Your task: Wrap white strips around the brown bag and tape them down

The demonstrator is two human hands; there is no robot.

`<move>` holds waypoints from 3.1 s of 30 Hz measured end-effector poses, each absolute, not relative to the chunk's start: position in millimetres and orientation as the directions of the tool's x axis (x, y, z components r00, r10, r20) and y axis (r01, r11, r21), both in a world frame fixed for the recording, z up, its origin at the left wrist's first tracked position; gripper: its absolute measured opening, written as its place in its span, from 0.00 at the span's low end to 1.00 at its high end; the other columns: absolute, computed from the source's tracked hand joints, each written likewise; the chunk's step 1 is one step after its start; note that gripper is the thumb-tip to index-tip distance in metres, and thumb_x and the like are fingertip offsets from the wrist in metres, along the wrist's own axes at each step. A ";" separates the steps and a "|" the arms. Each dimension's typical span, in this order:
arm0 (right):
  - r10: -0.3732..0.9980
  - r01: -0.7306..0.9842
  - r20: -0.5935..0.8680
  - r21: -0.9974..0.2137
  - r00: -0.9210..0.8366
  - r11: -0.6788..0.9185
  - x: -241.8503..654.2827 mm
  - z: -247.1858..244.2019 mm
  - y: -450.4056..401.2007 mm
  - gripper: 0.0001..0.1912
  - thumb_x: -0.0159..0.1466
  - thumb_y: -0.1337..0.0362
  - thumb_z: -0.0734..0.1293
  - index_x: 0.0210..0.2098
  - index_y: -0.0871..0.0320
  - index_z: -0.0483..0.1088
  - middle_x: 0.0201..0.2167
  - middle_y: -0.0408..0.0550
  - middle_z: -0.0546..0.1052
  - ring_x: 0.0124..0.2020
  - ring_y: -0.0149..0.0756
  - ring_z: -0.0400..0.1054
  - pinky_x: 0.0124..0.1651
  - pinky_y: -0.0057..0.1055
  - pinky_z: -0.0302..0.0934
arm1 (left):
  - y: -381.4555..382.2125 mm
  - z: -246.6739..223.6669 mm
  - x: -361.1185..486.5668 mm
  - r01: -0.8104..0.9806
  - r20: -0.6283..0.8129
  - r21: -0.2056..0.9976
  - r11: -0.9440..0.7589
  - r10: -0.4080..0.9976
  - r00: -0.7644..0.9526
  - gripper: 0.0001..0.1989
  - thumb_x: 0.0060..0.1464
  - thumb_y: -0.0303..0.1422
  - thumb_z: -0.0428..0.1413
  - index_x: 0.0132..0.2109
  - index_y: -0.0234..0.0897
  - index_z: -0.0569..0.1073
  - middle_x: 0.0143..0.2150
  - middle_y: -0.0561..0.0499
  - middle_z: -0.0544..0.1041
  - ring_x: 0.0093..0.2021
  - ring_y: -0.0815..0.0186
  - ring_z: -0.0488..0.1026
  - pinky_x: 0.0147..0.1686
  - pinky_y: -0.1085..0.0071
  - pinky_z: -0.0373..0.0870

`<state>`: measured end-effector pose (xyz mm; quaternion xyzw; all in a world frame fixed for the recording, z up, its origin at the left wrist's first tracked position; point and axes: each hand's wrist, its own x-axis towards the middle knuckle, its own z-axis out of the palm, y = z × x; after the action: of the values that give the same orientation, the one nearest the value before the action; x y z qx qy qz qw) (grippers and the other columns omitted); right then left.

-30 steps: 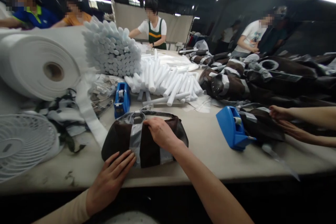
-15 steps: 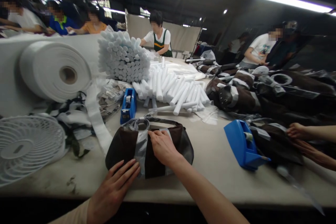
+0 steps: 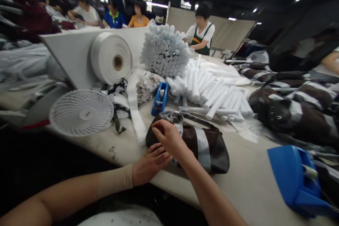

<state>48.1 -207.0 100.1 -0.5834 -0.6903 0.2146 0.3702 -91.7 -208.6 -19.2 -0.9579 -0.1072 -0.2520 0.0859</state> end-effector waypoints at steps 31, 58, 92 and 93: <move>0.851 -0.483 -0.398 -0.852 0.343 -0.204 39.9 101.9 -82.8 0.11 0.63 0.73 0.66 0.25 0.63 0.64 0.15 0.33 0.56 0.11 0.15 0.44 0.10 0.13 0.37 | -205.5 -19.3 -87.6 0.176 0.566 0.005 -0.984 0.147 0.811 0.23 0.64 0.27 0.44 0.65 0.34 0.60 0.66 0.50 0.64 0.69 0.61 0.50 0.68 0.59 0.46; 0.796 -0.470 -0.346 -0.878 0.497 -0.088 30.1 94.2 -79.9 0.12 0.61 0.75 0.67 0.23 0.62 0.63 0.12 0.31 0.56 0.11 0.16 0.47 0.11 0.13 0.41 | -205.8 -20.4 -88.5 0.157 0.611 0.042 -0.987 0.150 0.778 0.22 0.66 0.30 0.44 0.65 0.35 0.61 0.64 0.50 0.67 0.68 0.62 0.53 0.68 0.62 0.43; 0.750 -0.416 -0.427 -0.882 0.505 -0.222 20.6 81.4 -91.1 0.13 0.63 0.74 0.65 0.23 0.61 0.62 0.12 0.33 0.58 0.11 0.17 0.49 0.12 0.15 0.43 | -204.7 -21.0 -90.1 0.152 0.559 0.041 -0.988 0.149 0.816 0.23 0.64 0.26 0.43 0.65 0.33 0.61 0.66 0.49 0.64 0.69 0.60 0.52 0.68 0.60 0.42; 0.743 -0.409 -0.436 -0.881 0.508 -0.238 21.7 79.0 -88.2 0.13 0.63 0.73 0.65 0.23 0.62 0.62 0.12 0.32 0.57 0.11 0.17 0.49 0.12 0.15 0.43 | -204.8 -21.2 -90.2 0.150 0.556 0.046 -0.988 0.150 0.817 0.23 0.64 0.26 0.44 0.65 0.33 0.61 0.66 0.49 0.64 0.69 0.60 0.52 0.68 0.60 0.42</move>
<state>21.7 -88.2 79.0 -0.6250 -0.1336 0.4777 0.6027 -90.2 -204.8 -21.2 -0.9532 -0.0789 -0.2918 0.0001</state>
